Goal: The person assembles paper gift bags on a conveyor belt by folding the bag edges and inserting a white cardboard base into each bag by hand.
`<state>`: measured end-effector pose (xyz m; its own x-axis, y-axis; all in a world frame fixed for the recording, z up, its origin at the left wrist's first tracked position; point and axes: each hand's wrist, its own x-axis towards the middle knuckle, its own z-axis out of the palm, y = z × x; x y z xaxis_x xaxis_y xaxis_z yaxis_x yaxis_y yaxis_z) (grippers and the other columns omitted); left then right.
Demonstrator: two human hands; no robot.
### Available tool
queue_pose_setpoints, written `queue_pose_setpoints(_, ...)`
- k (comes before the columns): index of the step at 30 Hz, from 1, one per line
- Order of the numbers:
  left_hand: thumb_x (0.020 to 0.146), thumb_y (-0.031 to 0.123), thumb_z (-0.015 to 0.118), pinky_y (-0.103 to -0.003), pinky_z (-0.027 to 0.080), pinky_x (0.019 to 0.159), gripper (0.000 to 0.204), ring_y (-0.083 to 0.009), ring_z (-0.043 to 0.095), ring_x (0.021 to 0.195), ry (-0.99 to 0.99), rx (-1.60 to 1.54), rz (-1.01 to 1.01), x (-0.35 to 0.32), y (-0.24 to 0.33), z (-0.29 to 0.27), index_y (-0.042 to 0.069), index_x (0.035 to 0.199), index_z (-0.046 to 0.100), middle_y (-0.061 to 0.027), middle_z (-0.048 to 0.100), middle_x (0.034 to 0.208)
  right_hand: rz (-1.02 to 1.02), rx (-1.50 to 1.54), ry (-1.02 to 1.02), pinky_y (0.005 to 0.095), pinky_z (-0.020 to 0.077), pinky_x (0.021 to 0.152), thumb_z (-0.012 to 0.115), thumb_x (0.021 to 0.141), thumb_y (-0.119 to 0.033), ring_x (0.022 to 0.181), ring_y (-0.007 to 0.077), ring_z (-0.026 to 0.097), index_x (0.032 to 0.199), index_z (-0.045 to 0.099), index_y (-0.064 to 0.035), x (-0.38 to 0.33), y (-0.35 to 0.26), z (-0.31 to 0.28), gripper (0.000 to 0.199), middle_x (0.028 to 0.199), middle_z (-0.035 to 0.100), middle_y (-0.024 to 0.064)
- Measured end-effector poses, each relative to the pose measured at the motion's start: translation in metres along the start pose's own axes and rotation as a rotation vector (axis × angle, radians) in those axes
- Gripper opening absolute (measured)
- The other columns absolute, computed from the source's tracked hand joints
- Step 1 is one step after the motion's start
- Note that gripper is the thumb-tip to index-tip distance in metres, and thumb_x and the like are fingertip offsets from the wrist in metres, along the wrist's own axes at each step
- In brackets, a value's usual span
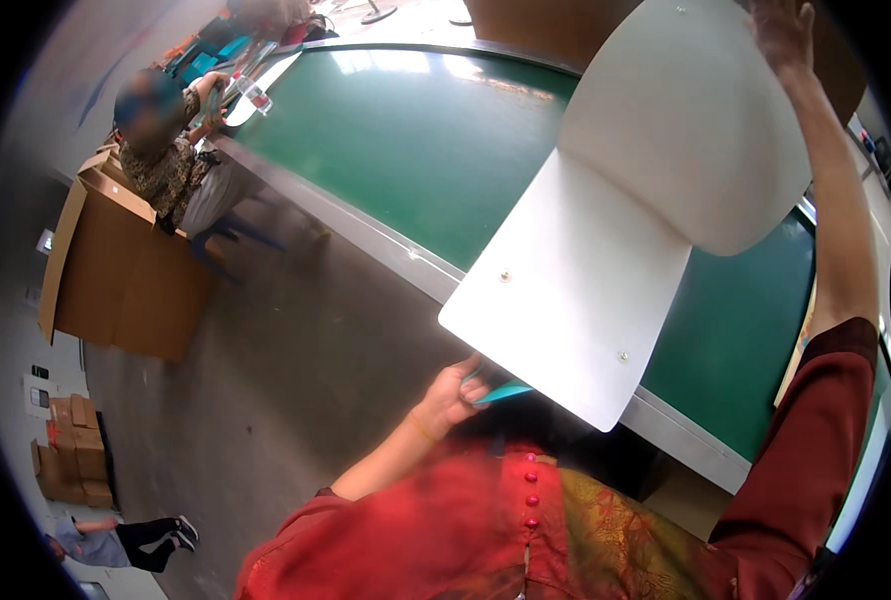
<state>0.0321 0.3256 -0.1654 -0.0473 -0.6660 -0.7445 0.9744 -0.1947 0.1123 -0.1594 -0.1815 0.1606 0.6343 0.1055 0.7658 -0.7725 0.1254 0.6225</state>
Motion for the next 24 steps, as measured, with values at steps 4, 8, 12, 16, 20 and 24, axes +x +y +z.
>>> queue_pose_setpoints(4, 0.099, 0.036, 0.043, -0.03, 0.031, 0.044, 0.038, -0.0123, 0.032, 0.04, 0.047, 0.001, 0.031, -0.013, -0.006, 0.009, 0.014, 0.067, 0.044, 0.0026, 0.029, 0.045, -0.056, 0.914, -0.242, 0.0577, 0.0183, 0.112, 0.078, 0.068, -0.032, 0.14, 0.0314, 0.025, 0.133, 0.048, -0.0121, -0.038, -0.125, -0.096, 0.075, 0.148, 0.034, 0.0132)
queue_pose_setpoints(8, 0.099, 0.035, 0.046, -0.029, 0.029, 0.045, 0.036, -0.0102, 0.03, 0.041, 0.064, 0.115, -0.002, -0.014, -0.006, 0.034, 0.016, 0.069, 0.041, 0.005, 0.029, 0.046, -0.312, 1.397, -0.428, 0.0611, 0.0108, 0.113, 0.076, 0.066, -0.015, 0.139, 0.0399, 0.023, 0.125, 0.053, -0.0068, -0.108, -0.152, -0.206, 0.063, 0.146, 0.035, 0.0185)
queue_pose_setpoints(12, 0.098, 0.034, 0.048, -0.029, 0.026, 0.045, 0.034, -0.0096, 0.03, 0.041, 0.053, 0.13, -0.027, -0.012, -0.019, 0.016, 0.016, 0.071, 0.039, 0.0051, 0.03, 0.048, -0.306, 0.941, -0.265, 0.057, 0.0166, 0.113, 0.068, 0.073, -0.006, 0.136, 0.04, 0.029, 0.119, 0.058, -0.0042, -0.166, -0.182, -0.15, 0.047, 0.144, 0.039, 0.0148)
queue_pose_setpoints(16, 0.097, 0.033, 0.05, -0.029, 0.028, 0.045, 0.033, -0.0104, 0.034, 0.043, -0.01, 0.397, 0.318, 0.003, -0.027, 0.012, 0.016, 0.071, 0.04, 0.0036, 0.034, 0.049, -0.01, 1.045, -1.188, 0.0534, 0.0217, 0.111, 0.063, 0.083, -0.011, 0.132, 0.0419, 0.034, 0.122, 0.055, -0.0008, -0.169, -0.15, -0.132, 0.041, 0.14, 0.042, 0.0212)
queue_pose_setpoints(20, 0.096, 0.028, 0.052, -0.028, 0.041, 0.055, 0.027, -0.0132, 0.048, 0.057, -0.001, 0.372, 0.168, 0.003, -0.048, 0.01, 0.009, 0.077, 0.051, -0.0011, 0.048, 0.06, 0.414, 2.13, -1.234, 0.0417, 0.0336, 0.106, 0.065, 0.073, -0.019, 0.124, 0.0297, 0.048, 0.125, 0.055, 0.001, -0.116, -0.095, -0.244, 0.057, 0.13, 0.054, 0.0188)
queue_pose_setpoints(24, 0.093, 0.019, 0.055, -0.032, 0.05, 0.069, 0.017, -0.0159, 0.058, 0.08, 0.04, 0.666, 0.332, -0.018, -0.019, 0.014, 0.003, 0.097, 0.058, -0.0073, 0.06, 0.086, -0.246, 3.166, -1.262, 0.0419, 0.0336, 0.105, 0.071, 0.073, -0.021, 0.131, 0.0314, 0.043, 0.12, 0.06, 0.0023, -0.009, -0.019, -0.357, 0.054, 0.129, 0.054, 0.0224)
